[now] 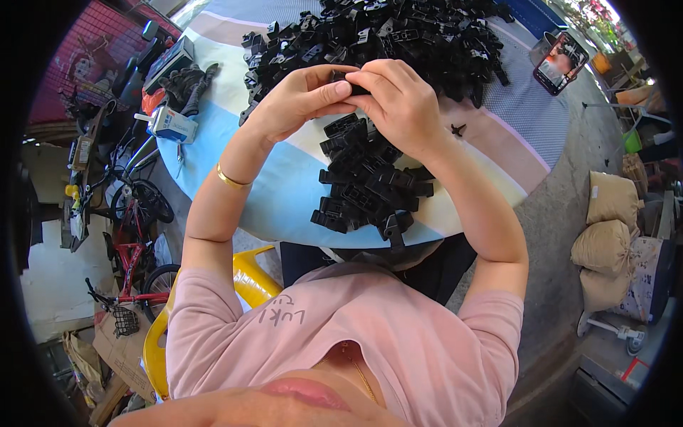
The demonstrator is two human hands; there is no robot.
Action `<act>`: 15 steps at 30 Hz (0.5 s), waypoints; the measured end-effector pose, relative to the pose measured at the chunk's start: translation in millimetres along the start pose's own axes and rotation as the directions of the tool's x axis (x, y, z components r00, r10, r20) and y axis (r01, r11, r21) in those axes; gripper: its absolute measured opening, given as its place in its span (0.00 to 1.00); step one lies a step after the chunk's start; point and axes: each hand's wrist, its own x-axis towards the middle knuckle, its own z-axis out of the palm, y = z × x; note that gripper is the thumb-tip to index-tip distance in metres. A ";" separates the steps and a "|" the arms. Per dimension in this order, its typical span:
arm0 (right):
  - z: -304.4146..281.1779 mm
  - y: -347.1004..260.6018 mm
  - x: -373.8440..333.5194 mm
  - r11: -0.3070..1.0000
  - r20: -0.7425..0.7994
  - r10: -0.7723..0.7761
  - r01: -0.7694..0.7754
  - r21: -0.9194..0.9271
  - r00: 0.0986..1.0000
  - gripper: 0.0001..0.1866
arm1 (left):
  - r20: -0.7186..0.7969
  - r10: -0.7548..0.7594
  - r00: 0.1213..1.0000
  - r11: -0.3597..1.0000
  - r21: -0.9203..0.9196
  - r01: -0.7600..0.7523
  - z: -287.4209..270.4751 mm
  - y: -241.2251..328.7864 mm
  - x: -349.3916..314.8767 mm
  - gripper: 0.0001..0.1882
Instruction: The recorder is assembling small black plastic components by snapping pieces together at a workstation.
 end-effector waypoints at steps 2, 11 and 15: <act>1.8 -0.8 -2.8 1.000 -0.011 -0.009 0.009 -0.023 1.000 0.13 | -0.061 0.033 0.998 0.979 0.204 -0.020 2.2 -1.7 1.4 0.25; 3.9 -1.5 -2.7 1.000 -0.007 0.006 -0.006 -0.030 1.000 0.15 | -0.104 0.112 0.988 0.964 0.253 -0.082 5.1 -4.0 -2.6 0.20; 0.3 -3.6 -3.0 0.932 0.041 0.277 -0.278 0.232 0.960 0.25 | -0.164 0.216 0.963 0.960 0.217 -0.178 5.2 -7.1 -1.7 0.16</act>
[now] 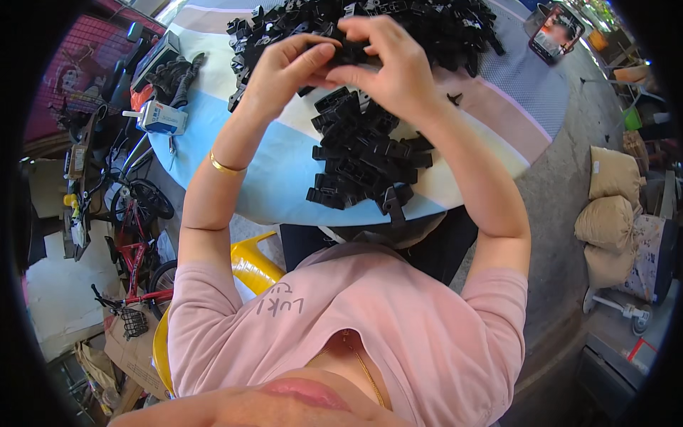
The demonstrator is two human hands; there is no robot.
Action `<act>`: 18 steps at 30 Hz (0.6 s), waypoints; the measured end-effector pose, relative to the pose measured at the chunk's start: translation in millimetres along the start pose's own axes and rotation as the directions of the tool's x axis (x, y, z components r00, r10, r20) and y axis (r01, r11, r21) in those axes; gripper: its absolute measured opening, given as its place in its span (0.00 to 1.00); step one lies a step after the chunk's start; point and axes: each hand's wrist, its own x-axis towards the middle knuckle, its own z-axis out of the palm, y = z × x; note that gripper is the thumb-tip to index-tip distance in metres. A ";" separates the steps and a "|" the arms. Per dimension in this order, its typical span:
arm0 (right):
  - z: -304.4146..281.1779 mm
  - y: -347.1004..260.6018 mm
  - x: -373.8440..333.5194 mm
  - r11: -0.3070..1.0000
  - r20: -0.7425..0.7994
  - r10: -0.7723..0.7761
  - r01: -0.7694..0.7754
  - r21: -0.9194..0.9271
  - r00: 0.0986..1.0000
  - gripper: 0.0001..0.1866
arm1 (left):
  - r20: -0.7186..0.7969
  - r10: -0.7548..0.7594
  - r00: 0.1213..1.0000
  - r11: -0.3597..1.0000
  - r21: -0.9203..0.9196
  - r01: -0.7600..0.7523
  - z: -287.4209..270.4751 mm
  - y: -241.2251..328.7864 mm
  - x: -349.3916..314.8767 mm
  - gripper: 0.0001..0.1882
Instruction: The recorder is assembling small black plastic components by snapping pieces together at a workstation.
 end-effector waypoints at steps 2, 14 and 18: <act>-9.6 17.0 2.8 0.990 0.032 0.070 -0.073 0.121 0.997 0.26 | -0.007 0.048 0.999 0.998 0.041 -0.047 -5.6 -0.1 -0.1 0.14; -54.5 -89.7 -97.0 0.941 0.430 0.277 -0.151 -0.304 0.859 0.46 | 0.068 0.162 0.984 0.840 0.514 -0.174 21.0 -24.2 -94.8 0.34; -38.3 -91.7 -111.5 0.905 0.366 0.308 -0.151 -0.398 0.878 0.40 | 0.193 0.273 0.943 0.652 0.683 -0.328 46.7 -24.7 -115.5 0.46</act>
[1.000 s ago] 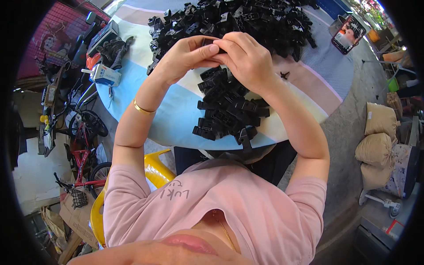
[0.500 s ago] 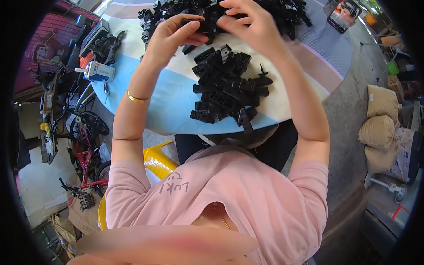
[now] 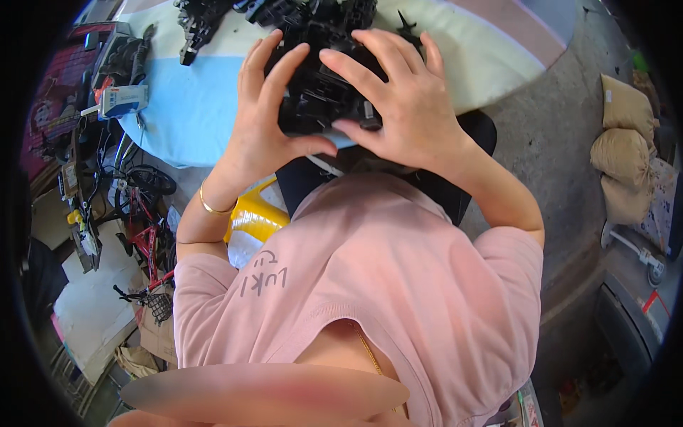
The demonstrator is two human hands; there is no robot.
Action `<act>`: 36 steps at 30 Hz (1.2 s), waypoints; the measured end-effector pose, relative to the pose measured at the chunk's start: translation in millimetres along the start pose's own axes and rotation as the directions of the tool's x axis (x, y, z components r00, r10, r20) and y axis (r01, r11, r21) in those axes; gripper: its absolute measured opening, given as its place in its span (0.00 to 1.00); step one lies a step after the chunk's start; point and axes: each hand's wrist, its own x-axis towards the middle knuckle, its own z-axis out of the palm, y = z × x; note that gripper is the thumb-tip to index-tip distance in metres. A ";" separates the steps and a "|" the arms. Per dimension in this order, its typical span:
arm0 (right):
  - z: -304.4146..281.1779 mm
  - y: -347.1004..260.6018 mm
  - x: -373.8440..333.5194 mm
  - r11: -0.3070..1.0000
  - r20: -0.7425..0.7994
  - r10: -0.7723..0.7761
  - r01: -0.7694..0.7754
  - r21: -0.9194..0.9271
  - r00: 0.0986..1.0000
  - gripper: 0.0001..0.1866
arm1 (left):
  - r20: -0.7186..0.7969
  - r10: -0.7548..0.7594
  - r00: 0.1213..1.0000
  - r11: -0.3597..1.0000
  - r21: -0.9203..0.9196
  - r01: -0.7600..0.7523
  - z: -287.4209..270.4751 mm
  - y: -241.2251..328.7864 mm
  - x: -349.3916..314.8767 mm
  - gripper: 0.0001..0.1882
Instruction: The recorder is assembling small black plastic components by snapping pieces together at a workstation.
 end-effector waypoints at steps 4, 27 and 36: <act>7.5 -2.3 -12.2 0.992 -0.131 -0.092 0.079 -0.097 0.987 0.34 | 0.003 0.097 0.995 0.989 0.115 -0.096 12.0 6.7 -12.7 0.43; 95.9 9.0 -124.1 0.802 0.148 0.321 -0.352 0.483 0.935 0.19 | 0.464 -0.197 0.864 0.862 -0.338 0.377 116.5 -29.3 -88.3 0.24; 158.6 89.8 -157.1 0.655 0.661 0.184 -0.592 0.470 0.728 0.35 | 0.683 -0.315 0.659 0.653 -0.348 0.673 205.4 -153.3 -158.3 0.25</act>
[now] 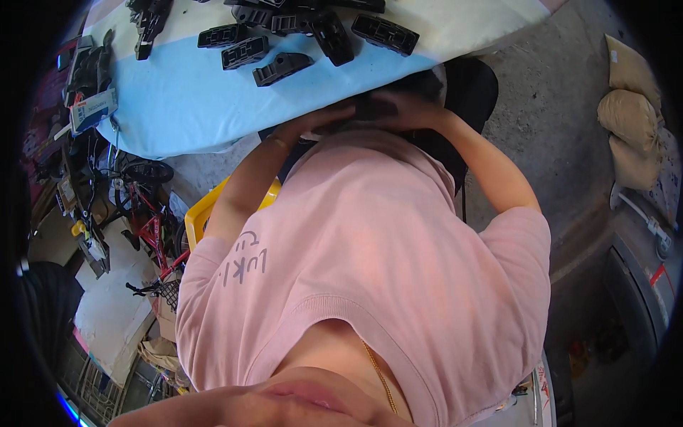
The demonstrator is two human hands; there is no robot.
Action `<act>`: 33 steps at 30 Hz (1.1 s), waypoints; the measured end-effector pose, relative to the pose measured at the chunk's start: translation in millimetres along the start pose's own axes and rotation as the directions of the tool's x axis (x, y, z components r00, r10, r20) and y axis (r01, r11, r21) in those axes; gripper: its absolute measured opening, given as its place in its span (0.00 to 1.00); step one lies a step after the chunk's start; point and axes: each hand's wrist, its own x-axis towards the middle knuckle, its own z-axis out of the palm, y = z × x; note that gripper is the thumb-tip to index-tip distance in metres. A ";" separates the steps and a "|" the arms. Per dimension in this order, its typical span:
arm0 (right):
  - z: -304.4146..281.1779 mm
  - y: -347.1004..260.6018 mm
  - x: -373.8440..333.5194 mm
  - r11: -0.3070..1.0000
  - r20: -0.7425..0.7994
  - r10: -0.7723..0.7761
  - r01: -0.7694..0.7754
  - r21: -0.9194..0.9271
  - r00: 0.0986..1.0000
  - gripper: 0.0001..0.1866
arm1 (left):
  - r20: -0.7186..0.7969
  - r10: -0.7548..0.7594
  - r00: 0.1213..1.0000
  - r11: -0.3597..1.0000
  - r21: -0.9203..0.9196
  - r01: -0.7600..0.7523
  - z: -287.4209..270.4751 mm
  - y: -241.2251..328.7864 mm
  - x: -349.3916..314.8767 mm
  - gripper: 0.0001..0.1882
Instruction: The recorder is assembling small black plastic components by snapping pieces together at a workstation.
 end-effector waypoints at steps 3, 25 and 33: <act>-5.3 3.5 -4.7 0.999 0.346 0.002 -0.018 0.043 0.938 0.29 | 0.355 -0.010 0.935 0.939 0.325 -0.114 9.0 19.4 -2.9 0.24; 41.0 52.1 39.8 0.871 0.082 0.095 -0.043 -0.489 0.992 0.24 | -0.318 -0.034 0.948 0.998 -0.061 0.015 -24.4 259.9 -78.5 0.25; -47.4 -147.1 -10.5 0.959 0.464 -0.052 0.173 -0.223 0.884 0.12 | 0.119 0.085 0.989 0.991 -0.113 -0.072 48.7 57.0 3.3 0.21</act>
